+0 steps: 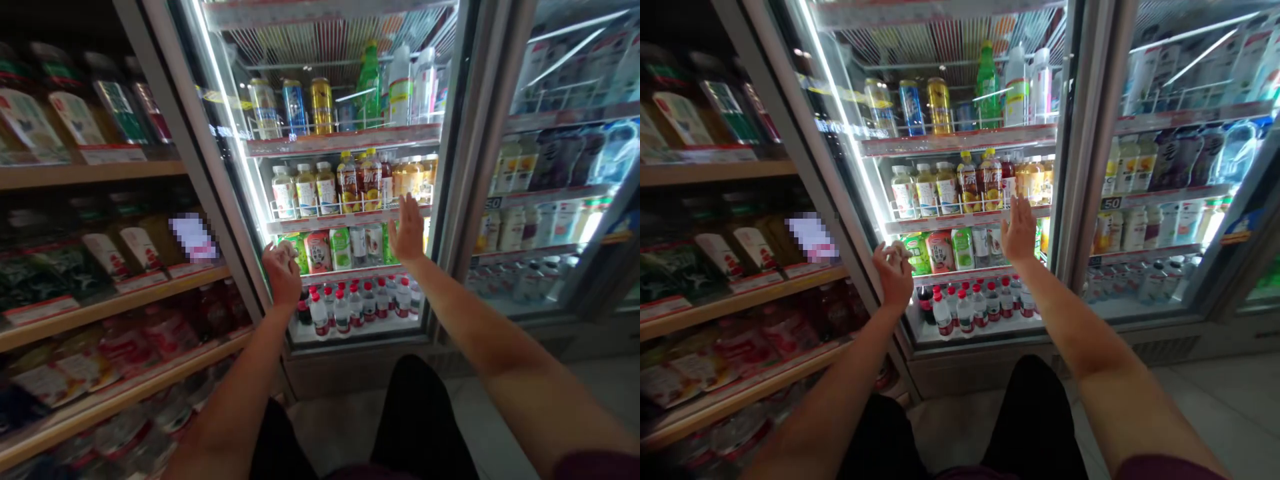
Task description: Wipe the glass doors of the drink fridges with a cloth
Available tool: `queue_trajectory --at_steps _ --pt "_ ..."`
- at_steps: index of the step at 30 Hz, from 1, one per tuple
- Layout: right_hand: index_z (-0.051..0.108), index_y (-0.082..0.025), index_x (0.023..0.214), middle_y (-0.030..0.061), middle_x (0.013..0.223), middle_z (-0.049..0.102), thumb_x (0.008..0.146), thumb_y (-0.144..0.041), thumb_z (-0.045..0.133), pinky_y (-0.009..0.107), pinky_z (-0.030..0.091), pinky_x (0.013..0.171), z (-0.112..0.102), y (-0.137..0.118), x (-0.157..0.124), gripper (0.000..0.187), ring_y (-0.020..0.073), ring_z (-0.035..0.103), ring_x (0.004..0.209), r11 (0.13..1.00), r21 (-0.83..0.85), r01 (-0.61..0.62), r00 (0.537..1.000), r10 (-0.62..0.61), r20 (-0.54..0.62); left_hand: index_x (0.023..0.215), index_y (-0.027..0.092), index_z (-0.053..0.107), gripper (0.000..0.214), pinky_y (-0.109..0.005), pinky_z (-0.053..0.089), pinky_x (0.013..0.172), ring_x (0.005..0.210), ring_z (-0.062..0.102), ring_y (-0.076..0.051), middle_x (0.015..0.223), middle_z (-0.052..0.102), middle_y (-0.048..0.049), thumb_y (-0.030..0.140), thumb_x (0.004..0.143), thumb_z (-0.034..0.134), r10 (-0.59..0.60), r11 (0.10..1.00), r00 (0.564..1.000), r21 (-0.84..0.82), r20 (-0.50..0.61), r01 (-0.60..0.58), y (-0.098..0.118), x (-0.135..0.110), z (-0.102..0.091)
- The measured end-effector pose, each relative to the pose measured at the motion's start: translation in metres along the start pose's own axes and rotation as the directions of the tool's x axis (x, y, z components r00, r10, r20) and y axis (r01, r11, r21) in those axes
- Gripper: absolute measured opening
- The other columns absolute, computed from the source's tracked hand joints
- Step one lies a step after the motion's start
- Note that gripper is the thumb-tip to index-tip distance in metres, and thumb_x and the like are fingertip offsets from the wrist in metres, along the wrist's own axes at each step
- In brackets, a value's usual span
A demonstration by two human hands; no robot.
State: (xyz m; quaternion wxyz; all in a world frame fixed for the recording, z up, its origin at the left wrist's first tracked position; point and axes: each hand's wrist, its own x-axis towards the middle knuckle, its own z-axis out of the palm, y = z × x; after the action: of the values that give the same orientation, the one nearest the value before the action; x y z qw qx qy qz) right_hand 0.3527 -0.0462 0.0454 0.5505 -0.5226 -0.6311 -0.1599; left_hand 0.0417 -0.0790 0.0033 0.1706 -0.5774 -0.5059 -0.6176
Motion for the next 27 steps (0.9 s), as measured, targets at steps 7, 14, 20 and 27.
queue_trajectory --at_steps 7,14,20,27 --pt "0.017 -0.015 0.161 0.0135 0.168 0.008 0.096 -0.039 0.053 0.060 0.028 0.123 -0.001 0.020 0.011 0.078 0.0344 0.007 0.157 0.982 -0.181 0.060 0.964 -0.010 0.265 0.119 0.018 0.057 0.029 -0.048 0.030 0.123 0.135 0.046 -0.023 0.130 0.059 -0.0121 0.018 0.094 0.042 0.155 0.964 0.986 0.209 0.064 -0.165 -0.017 0.026 0.009" --pt "0.014 -0.021 0.161 0.0110 0.169 0.008 0.094 -0.034 0.056 0.061 0.026 0.123 -0.007 0.017 0.013 0.081 0.0324 0.009 0.157 0.979 -0.197 0.055 0.954 0.007 0.300 0.158 0.011 0.024 0.065 -0.055 0.023 0.126 0.155 0.014 -0.033 0.164 0.025 -0.0185 0.025 0.096 0.040 0.173 0.932 0.962 0.280 0.212 -0.229 -0.025 -0.043 0.027" --pt "0.017 -0.019 0.161 0.0119 0.168 0.011 0.094 -0.031 0.055 0.056 0.032 0.122 0.000 0.017 0.010 0.078 0.0322 0.011 0.157 0.981 -0.186 0.054 0.973 -0.010 0.230 0.156 0.006 0.027 0.068 -0.061 0.014 0.127 0.156 0.001 -0.036 0.167 0.008 -0.0204 0.013 0.090 0.041 0.192 0.945 0.945 0.209 0.267 -0.251 -0.020 -0.025 0.038" --pt "0.024 -0.010 0.159 0.0158 0.167 0.014 0.094 -0.023 0.050 0.049 0.031 0.125 0.002 0.018 0.010 0.070 0.0309 0.011 0.157 0.983 -0.174 0.065 0.977 -0.027 0.211 0.155 0.014 0.034 0.083 -0.062 0.016 0.127 0.155 -0.003 -0.034 0.167 0.014 -0.0147 -0.001 0.075 0.045 0.210 0.943 0.895 0.160 0.395 -0.292 -0.019 -0.054 0.050"
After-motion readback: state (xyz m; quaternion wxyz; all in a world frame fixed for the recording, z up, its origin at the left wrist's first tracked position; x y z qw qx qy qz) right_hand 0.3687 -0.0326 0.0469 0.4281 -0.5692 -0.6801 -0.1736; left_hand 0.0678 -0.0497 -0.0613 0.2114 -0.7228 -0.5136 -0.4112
